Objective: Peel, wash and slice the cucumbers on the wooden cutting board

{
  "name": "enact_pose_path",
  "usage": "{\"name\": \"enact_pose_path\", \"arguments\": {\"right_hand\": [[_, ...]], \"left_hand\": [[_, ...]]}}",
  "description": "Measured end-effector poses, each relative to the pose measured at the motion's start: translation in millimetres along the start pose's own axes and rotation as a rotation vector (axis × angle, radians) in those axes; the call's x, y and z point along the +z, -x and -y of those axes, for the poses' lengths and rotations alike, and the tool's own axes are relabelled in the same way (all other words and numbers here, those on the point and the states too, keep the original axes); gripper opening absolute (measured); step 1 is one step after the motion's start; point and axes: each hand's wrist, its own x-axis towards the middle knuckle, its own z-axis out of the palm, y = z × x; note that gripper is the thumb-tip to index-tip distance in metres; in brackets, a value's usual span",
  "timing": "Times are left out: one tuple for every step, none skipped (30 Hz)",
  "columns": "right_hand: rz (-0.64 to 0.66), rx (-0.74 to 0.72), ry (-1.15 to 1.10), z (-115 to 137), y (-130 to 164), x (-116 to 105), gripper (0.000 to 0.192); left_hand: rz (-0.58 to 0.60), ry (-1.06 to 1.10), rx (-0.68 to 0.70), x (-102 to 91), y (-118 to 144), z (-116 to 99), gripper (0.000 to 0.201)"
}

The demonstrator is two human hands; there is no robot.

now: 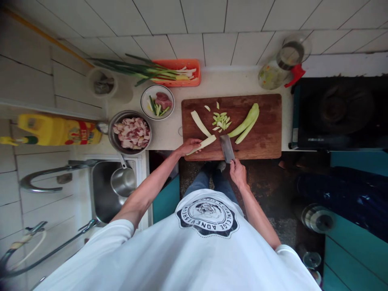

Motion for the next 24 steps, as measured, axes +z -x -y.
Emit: {"name": "enact_pose_path", "arguments": {"right_hand": [[-0.001, -0.001, 0.000, -1, 0, 1, 0.046], [-0.003, -0.003, -0.002, -2, 0, 2, 0.046], [-0.008, -0.008, -0.007, -3, 0, 3, 0.046], [-0.014, -0.015, -0.013, -4, -1, 4, 0.046], [-0.020, -0.022, -0.021, -5, -1, 5, 0.046], [-0.026, -0.031, -0.030, -7, -1, 6, 0.046], [-0.030, -0.039, -0.040, -8, -2, 7, 0.047], [-0.034, -0.045, -0.050, -9, -2, 7, 0.047], [-0.037, -0.049, -0.056, -10, -2, 8, 0.047], [-0.040, -0.050, -0.060, -10, -3, 8, 0.047], [-0.041, -0.050, -0.063, -11, -3, 9, 0.047], [-0.042, -0.049, -0.064, -11, -3, 9, 0.047], [-0.041, -0.048, -0.065, -11, -3, 9, 0.047], [-0.041, -0.046, -0.066, -12, -3, 9, 0.046], [-0.040, -0.046, -0.069, -12, -3, 9, 0.046], [-0.040, -0.045, -0.072, -12, -3, 9, 0.046], [-0.039, -0.043, -0.076, -11, -2, 9, 0.046], [-0.039, -0.042, -0.079, -11, -2, 9, 0.046], [-0.039, -0.040, -0.081, -12, -2, 9, 0.045], [-0.040, -0.039, -0.083, -12, -2, 9, 0.045], [-0.041, -0.040, -0.085, -12, -2, 9, 0.046], [-0.044, -0.040, -0.086, -12, -2, 9, 0.046], [-0.044, -0.041, -0.086, -13, -1, 9, 0.046], [-0.046, -0.039, -0.085, -13, -1, 9, 0.046]], "left_hand": [[-0.002, 0.025, 0.006, -1.0, 1, 0, 0.027], [-0.008, 0.036, 0.009, -2.0, 2, 0, 0.028], [-0.014, 0.037, 0.009, -2.9, 3, -1, 0.029], [-0.019, 0.032, 0.008, -3.8, 4, -1, 0.030], [-0.021, 0.023, 0.009, -4.5, 5, -2, 0.031], [-0.021, 0.013, 0.013, -5.1, 6, -2, 0.033], [-0.021, 0.002, 0.018, -5.5, 7, -2, 0.035], [-0.025, -0.012, 0.022, -5.5, 7, -2, 0.037], [-0.033, -0.031, 0.026, -5.3, 8, -2, 0.038], [-0.049, -0.056, 0.028, -4.9, 9, -2, 0.039], [-0.068, -0.087, 0.030, -4.2, 9, -2, 0.039], [-0.089, -0.124, 0.036, -3.3, 10, -1, 0.040], [-0.108, -0.164, 0.044, -2.4, 10, -1, 0.040], [-0.123, -0.203, 0.055, -1.5, 9, -1, 0.040], [-0.133, -0.239, 0.065, -0.6, 9, -1, 0.040], [-0.140, -0.272, 0.072, 0.0, 8, -2, 0.040], [-0.145, -0.304, 0.078, 0.5, 8, -2, 0.041], [-0.153, -0.338, 0.085, 0.9, 7, -3, 0.041], [-0.163, -0.377, 0.097, 1.1, 7, -5, 0.042], [-0.176, -0.424, 0.115, 1.2, 6, -6, 0.043], [-0.189, -0.479, 0.137, 1.4, 5, -8, 0.043], [-0.196, -0.541, 0.161, 1.7, 4, -10, 0.043], [-0.193, -0.608, 0.184, 2.3, 3, -11, 0.043], [-0.185, -0.677, 0.204, 3.4, 1, -13, 0.042]]}}
